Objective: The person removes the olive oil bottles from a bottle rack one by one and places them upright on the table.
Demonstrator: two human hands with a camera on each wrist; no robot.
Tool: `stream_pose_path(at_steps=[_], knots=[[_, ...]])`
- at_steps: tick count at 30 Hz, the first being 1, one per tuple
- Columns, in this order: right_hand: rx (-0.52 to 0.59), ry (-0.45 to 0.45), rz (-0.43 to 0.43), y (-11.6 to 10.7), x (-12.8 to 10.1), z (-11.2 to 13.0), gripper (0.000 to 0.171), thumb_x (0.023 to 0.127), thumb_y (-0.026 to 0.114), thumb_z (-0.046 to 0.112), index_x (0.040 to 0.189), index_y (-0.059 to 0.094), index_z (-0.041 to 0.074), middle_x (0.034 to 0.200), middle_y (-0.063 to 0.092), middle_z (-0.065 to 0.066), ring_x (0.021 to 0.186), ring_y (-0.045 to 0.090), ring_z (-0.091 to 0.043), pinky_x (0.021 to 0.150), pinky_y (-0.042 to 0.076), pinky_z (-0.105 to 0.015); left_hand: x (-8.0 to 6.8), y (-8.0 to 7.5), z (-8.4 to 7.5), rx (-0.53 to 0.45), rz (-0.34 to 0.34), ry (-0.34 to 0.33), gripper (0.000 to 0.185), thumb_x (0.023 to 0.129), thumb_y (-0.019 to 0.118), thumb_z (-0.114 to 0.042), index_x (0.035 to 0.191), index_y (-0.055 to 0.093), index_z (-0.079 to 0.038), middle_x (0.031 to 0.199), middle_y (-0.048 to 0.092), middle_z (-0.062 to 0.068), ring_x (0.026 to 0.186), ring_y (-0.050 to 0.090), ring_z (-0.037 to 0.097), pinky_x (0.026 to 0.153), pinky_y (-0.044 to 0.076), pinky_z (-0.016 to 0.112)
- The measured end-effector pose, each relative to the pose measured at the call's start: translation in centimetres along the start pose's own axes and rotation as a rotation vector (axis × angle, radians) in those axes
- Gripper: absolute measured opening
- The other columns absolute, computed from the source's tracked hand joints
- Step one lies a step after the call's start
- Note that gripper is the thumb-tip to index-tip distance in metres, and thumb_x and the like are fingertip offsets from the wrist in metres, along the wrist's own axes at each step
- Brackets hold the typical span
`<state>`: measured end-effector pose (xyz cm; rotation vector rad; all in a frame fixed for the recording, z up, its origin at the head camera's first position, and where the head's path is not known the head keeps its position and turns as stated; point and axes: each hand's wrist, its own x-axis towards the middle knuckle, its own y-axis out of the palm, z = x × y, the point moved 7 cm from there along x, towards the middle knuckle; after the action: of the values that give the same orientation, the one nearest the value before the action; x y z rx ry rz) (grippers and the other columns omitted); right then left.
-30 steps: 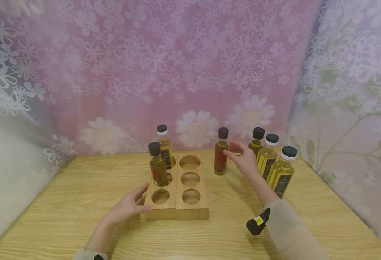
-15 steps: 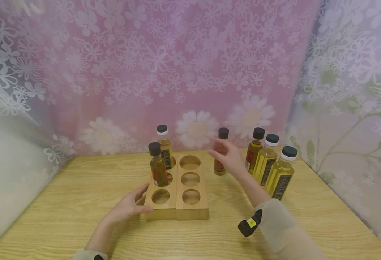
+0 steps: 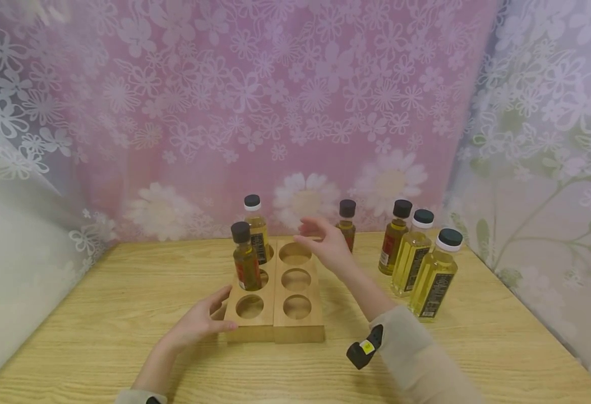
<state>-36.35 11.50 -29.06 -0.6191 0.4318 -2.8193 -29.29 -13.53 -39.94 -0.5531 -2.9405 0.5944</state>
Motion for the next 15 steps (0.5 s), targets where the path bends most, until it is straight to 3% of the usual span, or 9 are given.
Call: stream_pose_path(at_steps=[15], knots=[[0.07, -0.001, 0.097, 4.7, 0.6, 1.2, 0.048, 0.087, 0.067, 0.015, 0.131, 0.05, 0.003, 0.121, 0.056, -0.017, 0.11, 0.055, -0.03, 0.087, 0.049, -0.038, 0.2, 0.1, 0.3, 0.002, -0.002, -0.003, 0.095, 0.077, 0.077, -0.025, 0.146, 0.018, 0.002, 0.149, 0.021, 0.024, 0.131, 0.015, 0.053, 0.102, 0.023, 0.061]])
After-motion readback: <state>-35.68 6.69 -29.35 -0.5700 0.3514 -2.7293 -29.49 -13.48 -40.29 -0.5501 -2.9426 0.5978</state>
